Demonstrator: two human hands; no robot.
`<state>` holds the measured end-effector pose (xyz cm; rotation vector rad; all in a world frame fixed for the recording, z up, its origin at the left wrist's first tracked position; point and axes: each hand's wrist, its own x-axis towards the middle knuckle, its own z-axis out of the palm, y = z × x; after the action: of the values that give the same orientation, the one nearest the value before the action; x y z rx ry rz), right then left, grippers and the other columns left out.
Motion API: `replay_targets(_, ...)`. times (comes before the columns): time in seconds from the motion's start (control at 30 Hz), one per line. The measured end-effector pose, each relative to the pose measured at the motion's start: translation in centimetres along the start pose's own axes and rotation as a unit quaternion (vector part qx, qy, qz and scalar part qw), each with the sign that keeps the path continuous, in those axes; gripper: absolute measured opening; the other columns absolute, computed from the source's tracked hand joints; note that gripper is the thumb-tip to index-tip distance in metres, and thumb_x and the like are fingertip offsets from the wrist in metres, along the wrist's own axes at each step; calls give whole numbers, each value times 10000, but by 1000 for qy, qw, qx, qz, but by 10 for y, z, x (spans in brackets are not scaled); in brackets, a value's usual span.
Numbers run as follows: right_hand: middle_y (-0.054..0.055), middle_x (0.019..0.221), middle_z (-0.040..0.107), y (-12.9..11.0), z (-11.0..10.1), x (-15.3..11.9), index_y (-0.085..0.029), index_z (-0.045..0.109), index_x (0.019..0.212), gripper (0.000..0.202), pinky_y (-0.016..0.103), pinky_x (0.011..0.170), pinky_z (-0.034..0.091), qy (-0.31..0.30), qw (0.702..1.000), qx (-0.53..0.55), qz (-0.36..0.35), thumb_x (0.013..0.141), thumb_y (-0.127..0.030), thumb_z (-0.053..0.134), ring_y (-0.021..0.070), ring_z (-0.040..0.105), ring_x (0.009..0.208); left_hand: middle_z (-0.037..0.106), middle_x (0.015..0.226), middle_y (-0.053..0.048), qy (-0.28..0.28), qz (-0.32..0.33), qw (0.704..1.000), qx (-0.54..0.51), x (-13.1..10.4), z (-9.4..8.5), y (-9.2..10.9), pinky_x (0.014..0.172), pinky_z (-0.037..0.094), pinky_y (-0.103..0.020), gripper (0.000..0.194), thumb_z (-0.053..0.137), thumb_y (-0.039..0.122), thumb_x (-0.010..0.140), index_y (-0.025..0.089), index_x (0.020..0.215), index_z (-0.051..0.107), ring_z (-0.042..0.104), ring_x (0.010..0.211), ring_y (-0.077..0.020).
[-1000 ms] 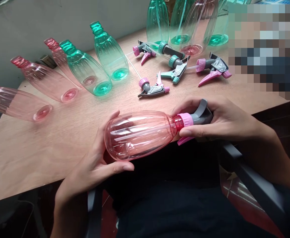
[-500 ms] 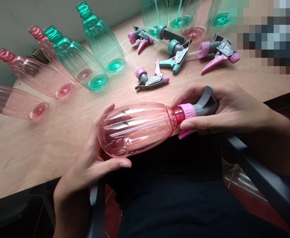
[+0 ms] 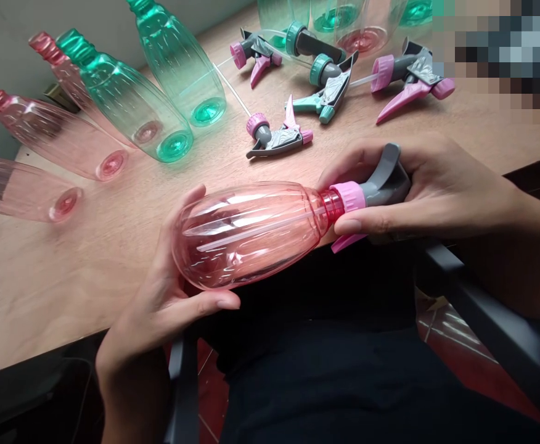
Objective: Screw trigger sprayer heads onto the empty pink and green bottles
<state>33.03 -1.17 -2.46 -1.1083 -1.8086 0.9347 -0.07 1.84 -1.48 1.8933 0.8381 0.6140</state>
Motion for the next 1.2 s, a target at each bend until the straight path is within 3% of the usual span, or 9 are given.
replay_targets(0.43,22,953,736,1,0,0,-333,757,1044,290,434,693,535,-2,999,0,33,787,-404,871,304,681,855,453,1643,-27,6,-3,1000,7,1,1,3,1278,327,-628,1066,946,388,704,402,1589,353,438,1496,-418)
replay_targets(0.73,12,938,748,-1,0,1,-317,752,1046,286,396,703,556,-6,1000,-1,18,820,-463,848,282,689,830,478,1622,-22,21,1,1000,10,2,3,3,1299,281,-623,1064,953,407,686,404,1582,379,417,1511,-428)
replay_targets(0.93,-1,953,745,-1,0,0,-305,747,1077,321,370,732,559,-5,1000,-21,6,835,-493,840,251,696,811,479,1622,-19,20,-2,1000,0,1,2,2,1268,352,-619,1064,952,383,682,414,1579,380,438,1497,-439)
replay_targets(1.1,4,986,726,1,-1,0,-265,733,1119,274,348,797,543,-8,999,-31,-19,913,-441,768,230,687,889,480,1619,-29,22,2,1000,-7,1,2,1,1276,333,-618,1071,956,371,685,389,1585,377,438,1495,-431)
replay_targets(1.2,7,983,737,1,-1,1,-296,745,1089,268,375,765,549,-10,1000,-17,-9,859,-413,818,257,686,885,491,1611,-28,20,-1,1000,-5,1,1,1,1282,325,-610,1069,957,373,684,399,1582,378,438,1497,-423)
